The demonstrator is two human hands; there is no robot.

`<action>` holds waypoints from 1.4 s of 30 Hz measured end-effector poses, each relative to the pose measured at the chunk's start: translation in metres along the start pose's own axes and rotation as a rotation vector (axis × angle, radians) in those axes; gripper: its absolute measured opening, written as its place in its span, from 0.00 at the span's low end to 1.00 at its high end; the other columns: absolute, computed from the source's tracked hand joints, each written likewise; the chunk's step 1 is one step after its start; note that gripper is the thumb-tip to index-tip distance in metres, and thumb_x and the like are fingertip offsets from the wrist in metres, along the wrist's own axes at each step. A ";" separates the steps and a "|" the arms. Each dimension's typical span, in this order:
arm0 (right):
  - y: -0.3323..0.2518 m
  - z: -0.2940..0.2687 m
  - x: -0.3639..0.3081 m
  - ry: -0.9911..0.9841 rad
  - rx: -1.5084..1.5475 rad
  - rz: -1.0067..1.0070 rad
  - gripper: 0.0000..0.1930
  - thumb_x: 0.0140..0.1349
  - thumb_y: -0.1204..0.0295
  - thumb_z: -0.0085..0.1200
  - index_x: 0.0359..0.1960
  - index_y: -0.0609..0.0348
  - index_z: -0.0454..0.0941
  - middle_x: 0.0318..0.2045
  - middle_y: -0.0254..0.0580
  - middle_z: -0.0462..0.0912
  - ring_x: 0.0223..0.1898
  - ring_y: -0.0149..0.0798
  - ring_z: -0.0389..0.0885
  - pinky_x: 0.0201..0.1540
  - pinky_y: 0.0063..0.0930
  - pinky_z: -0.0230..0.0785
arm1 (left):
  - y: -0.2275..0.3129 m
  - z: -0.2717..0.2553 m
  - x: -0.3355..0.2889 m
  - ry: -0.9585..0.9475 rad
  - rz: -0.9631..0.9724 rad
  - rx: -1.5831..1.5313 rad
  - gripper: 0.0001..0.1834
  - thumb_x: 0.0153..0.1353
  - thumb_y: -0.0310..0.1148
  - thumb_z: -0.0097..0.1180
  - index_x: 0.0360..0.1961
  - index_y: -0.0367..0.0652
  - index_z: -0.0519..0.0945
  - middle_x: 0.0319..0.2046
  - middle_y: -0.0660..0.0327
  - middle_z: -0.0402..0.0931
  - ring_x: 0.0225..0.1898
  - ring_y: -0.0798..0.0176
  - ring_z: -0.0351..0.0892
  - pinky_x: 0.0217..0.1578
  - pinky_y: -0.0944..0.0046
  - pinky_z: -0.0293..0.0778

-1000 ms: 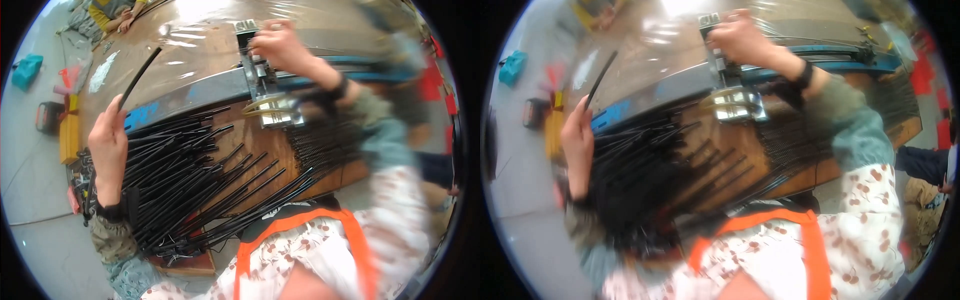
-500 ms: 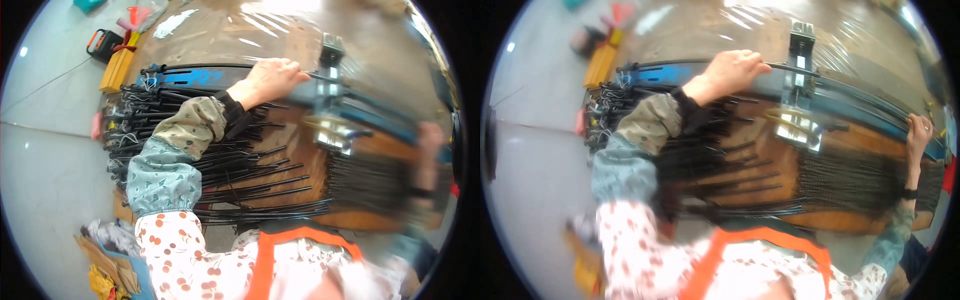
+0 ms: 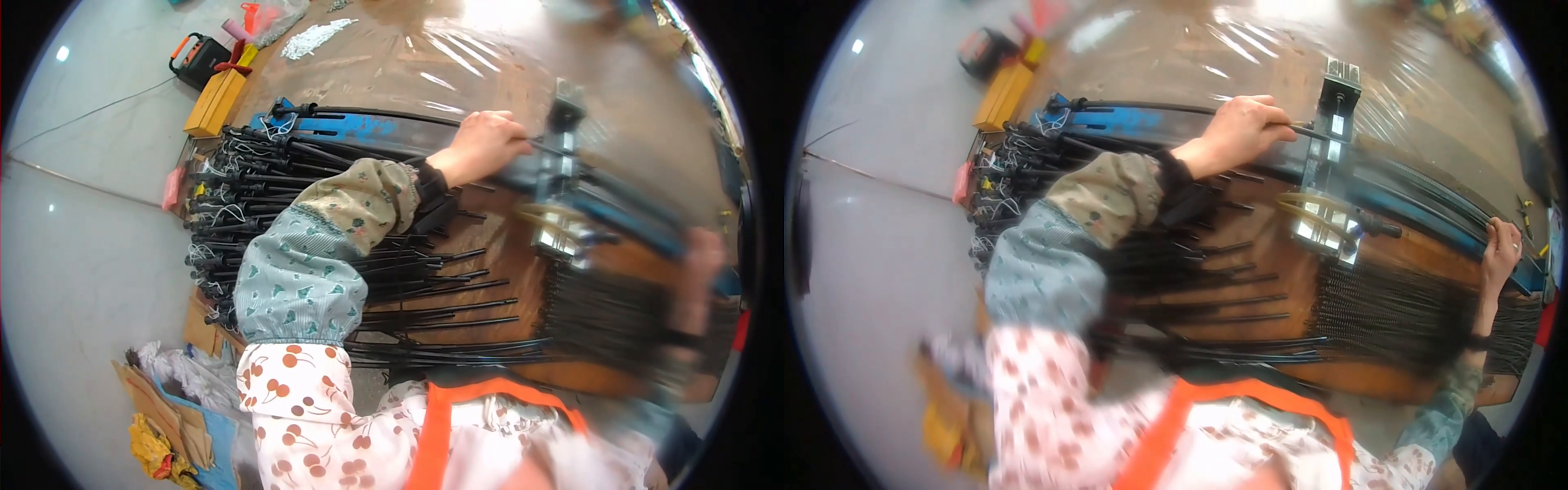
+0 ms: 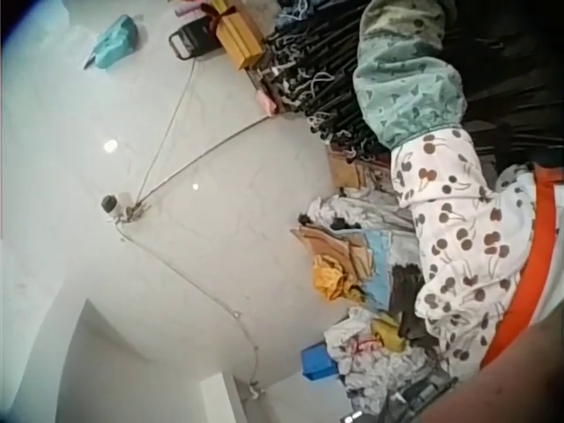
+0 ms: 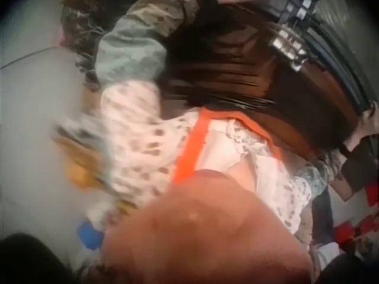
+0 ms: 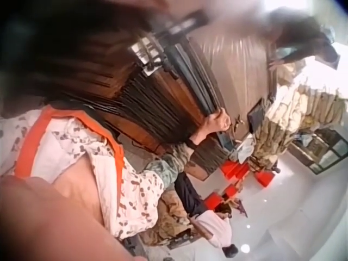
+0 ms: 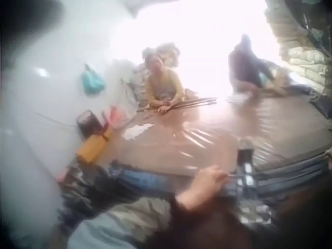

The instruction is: Arranging and feeding thin black rods into a specialized assembly machine on a workbench.

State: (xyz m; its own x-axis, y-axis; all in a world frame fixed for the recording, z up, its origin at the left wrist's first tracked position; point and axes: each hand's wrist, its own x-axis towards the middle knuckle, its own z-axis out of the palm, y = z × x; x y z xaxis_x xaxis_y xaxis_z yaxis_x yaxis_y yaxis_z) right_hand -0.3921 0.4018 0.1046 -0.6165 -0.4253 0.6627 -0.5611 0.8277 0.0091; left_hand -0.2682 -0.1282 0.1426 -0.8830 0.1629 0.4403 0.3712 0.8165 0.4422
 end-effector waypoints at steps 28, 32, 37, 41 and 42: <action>-0.221 -0.021 0.024 -0.616 0.841 0.447 0.15 0.58 0.82 0.56 0.49 0.65 0.77 0.34 0.43 0.83 0.39 0.38 0.81 0.47 0.36 0.74 | -0.003 0.012 0.012 -0.060 0.143 0.270 0.08 0.64 0.35 0.54 0.30 0.44 0.74 0.25 0.52 0.79 0.29 0.44 0.80 0.28 0.46 0.74; -0.259 -0.045 0.028 -0.755 1.008 0.284 0.27 0.53 0.73 0.65 0.56 0.61 0.74 0.48 0.45 0.80 0.48 0.38 0.79 0.50 0.36 0.73 | -0.032 -0.016 0.010 -0.047 0.387 0.374 0.07 0.64 0.34 0.54 0.31 0.45 0.74 0.26 0.57 0.77 0.28 0.48 0.80 0.26 0.51 0.74; -0.254 -0.014 -0.036 -0.489 0.588 -0.164 0.24 0.46 0.69 0.71 0.46 0.60 0.79 0.42 0.49 0.79 0.43 0.55 0.77 0.45 0.43 0.73 | -0.154 -0.070 -0.002 -0.070 0.373 0.587 0.09 0.68 0.42 0.51 0.36 0.51 0.79 0.33 0.63 0.82 0.41 0.57 0.83 0.44 0.53 0.74; -0.252 -0.009 -0.036 -0.358 0.542 -0.313 0.13 0.49 0.75 0.68 0.37 0.60 0.80 0.35 0.47 0.79 0.38 0.53 0.77 0.40 0.43 0.71 | -0.144 -0.101 -0.044 0.034 0.086 0.821 0.15 0.69 0.48 0.49 0.35 0.53 0.81 0.34 0.64 0.82 0.43 0.57 0.81 0.49 0.49 0.62; -0.247 -0.018 -0.034 -0.340 0.504 -0.292 0.11 0.50 0.77 0.67 0.36 0.60 0.80 0.34 0.46 0.79 0.36 0.52 0.77 0.39 0.42 0.71 | -0.119 -0.112 -0.048 -0.105 -0.116 0.750 0.17 0.69 0.51 0.48 0.35 0.53 0.82 0.34 0.65 0.82 0.43 0.58 0.81 0.49 0.49 0.59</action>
State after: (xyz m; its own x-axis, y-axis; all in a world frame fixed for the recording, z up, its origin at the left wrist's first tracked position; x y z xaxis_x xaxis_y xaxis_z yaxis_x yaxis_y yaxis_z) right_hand -0.2226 0.2186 0.0934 -0.4935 -0.7657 0.4126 -0.8696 0.4243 -0.2526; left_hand -0.2379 -0.2947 0.1563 -0.9410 0.0746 0.3302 0.0133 0.9828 -0.1840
